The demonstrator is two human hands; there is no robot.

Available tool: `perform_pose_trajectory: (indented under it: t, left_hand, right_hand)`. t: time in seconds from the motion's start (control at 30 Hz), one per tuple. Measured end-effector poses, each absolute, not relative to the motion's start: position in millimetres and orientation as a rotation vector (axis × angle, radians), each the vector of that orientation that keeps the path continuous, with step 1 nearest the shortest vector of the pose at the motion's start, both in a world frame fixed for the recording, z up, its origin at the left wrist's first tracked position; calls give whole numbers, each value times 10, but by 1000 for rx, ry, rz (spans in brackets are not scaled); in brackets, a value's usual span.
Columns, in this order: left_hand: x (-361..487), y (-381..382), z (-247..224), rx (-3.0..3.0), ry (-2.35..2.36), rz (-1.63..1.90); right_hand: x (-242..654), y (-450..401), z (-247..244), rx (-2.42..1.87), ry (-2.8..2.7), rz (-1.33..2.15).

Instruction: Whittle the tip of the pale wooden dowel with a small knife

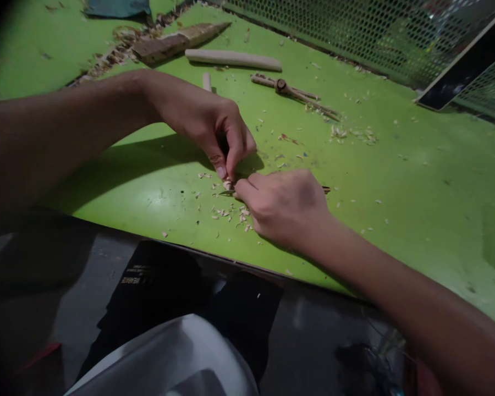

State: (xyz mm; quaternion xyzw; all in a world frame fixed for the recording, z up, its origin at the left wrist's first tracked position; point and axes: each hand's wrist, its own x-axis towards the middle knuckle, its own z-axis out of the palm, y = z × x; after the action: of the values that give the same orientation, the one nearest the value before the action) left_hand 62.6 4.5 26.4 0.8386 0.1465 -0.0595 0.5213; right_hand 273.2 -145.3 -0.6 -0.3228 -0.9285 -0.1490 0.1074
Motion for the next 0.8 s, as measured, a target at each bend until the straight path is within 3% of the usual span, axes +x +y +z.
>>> perform_pose_trajectory:
  t: [0.27,0.8]
  left_hand:
    - [608,81,250,2122,117,-97]
    - [607,53,302,2030,492,-134]
  right_hand:
    - [2660,-1506,70,-1142,-2841,-461]
    - [2722,-1466,-53,-1080,-2754,-305]
